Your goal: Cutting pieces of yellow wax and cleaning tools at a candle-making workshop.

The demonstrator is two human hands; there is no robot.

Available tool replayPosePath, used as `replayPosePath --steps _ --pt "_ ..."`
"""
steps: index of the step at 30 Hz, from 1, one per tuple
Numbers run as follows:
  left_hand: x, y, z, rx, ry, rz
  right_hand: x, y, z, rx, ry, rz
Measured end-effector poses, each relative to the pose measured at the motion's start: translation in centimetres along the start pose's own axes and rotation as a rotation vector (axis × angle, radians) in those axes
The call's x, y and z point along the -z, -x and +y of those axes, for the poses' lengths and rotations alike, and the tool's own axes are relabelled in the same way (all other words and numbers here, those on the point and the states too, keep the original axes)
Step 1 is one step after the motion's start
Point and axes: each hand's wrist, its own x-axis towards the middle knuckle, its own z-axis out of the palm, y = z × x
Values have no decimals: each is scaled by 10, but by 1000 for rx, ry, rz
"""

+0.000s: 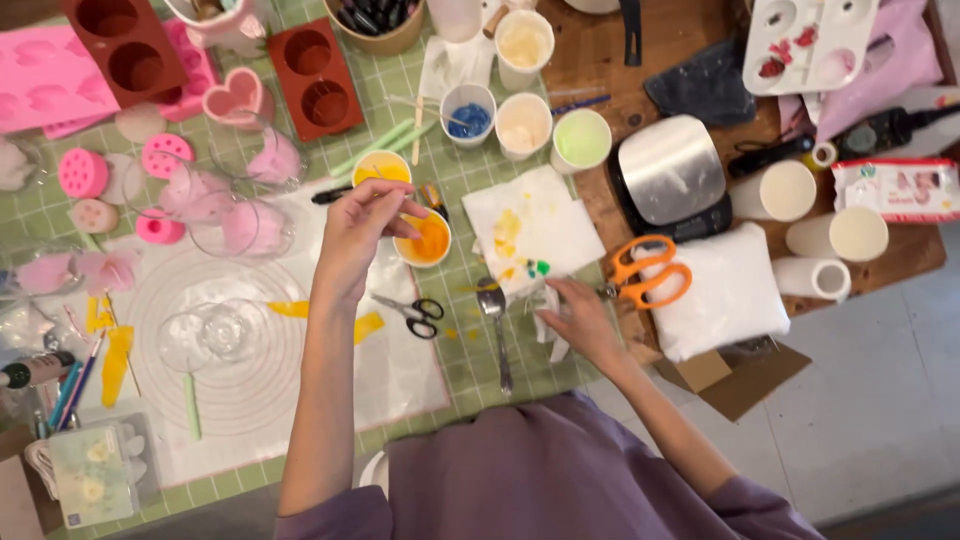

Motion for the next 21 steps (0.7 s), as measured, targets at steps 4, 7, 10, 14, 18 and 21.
replayPosePath --steps 4,7,10,14,18,21 --pt "-4 22 -45 -8 2 -8 -20 18 1 23 98 -92" --pt "-16 36 -106 64 -32 -32 -32 33 5 24 124 -159" --pt "-40 53 -153 109 -443 -2 -29 34 2 81 254 -134" --pt "-68 64 -189 -72 -805 120 -7 16 -14 -83 218 -252" --pt "-83 64 -206 -240 -894 159 5 1 -15 -147 62 -91" --pt "-78 59 -224 -201 -901 153 1 -8 -4 -37 141 15"
